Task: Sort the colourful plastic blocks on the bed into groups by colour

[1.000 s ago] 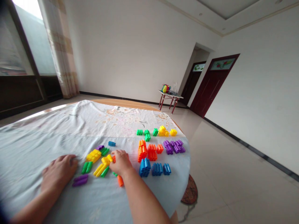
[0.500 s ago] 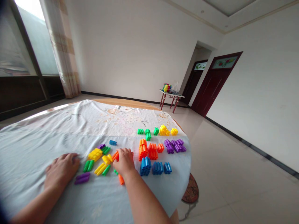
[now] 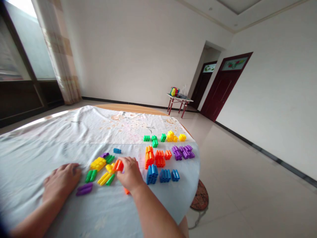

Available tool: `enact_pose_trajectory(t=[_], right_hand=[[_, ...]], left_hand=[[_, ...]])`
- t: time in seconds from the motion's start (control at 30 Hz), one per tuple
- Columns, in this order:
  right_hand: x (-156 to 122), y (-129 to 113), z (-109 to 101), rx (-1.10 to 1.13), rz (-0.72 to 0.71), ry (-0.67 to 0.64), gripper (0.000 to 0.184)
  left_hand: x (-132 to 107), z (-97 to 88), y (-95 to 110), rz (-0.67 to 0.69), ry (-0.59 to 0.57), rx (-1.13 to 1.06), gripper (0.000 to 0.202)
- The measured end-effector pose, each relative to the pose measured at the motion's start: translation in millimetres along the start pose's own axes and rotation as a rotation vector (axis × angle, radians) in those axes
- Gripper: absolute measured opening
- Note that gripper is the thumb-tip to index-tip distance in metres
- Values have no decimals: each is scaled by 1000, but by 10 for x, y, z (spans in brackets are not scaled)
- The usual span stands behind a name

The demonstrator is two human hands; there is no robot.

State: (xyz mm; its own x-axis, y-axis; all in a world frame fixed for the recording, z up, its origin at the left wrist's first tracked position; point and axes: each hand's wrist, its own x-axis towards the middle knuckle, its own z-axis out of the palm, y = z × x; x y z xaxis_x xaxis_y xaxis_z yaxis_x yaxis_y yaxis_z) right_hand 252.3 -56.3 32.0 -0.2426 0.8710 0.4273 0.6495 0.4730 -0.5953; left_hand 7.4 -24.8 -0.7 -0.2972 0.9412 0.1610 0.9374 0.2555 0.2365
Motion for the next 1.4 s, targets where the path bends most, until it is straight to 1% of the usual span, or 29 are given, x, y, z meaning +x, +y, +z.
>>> enact_pose_trajectory(t=[0.1,0.2,0.3,0.4,0.5,0.57,0.7,0.97,1.17,1.4], right_hand=[[-16,-72,-174,28,-45,9,45],[9,-50,-411,16,-93,30,47],[87,89,-714,-33,-83,61,47],[172,281,-1020,-103,-3,58,48],[207,444,-1241,-148,48,-9,50],[196,518,-1323,-168,68,-71,48],[143,612,-1353,-203,82,-150,46],[122,699,-1266,-220,83,-234,50],[119,696,-1275,-219,86,-217,50],[120,675,-1252,-216,79,-180,42]], left_hand=[[-8,-12,6,-3,-3,1,49],[-4,-11,-1,-4,-11,2,49],[14,10,-16,2,-19,-1,50],[30,34,-25,5,-10,-1,50],[33,41,-22,1,-8,-3,50],[29,36,-15,-4,-11,-5,50],[12,17,-6,-6,-1,-9,50],[5,16,-13,-10,-5,2,50],[18,23,-11,5,3,4,50],[-5,-11,7,1,0,-3,48]])
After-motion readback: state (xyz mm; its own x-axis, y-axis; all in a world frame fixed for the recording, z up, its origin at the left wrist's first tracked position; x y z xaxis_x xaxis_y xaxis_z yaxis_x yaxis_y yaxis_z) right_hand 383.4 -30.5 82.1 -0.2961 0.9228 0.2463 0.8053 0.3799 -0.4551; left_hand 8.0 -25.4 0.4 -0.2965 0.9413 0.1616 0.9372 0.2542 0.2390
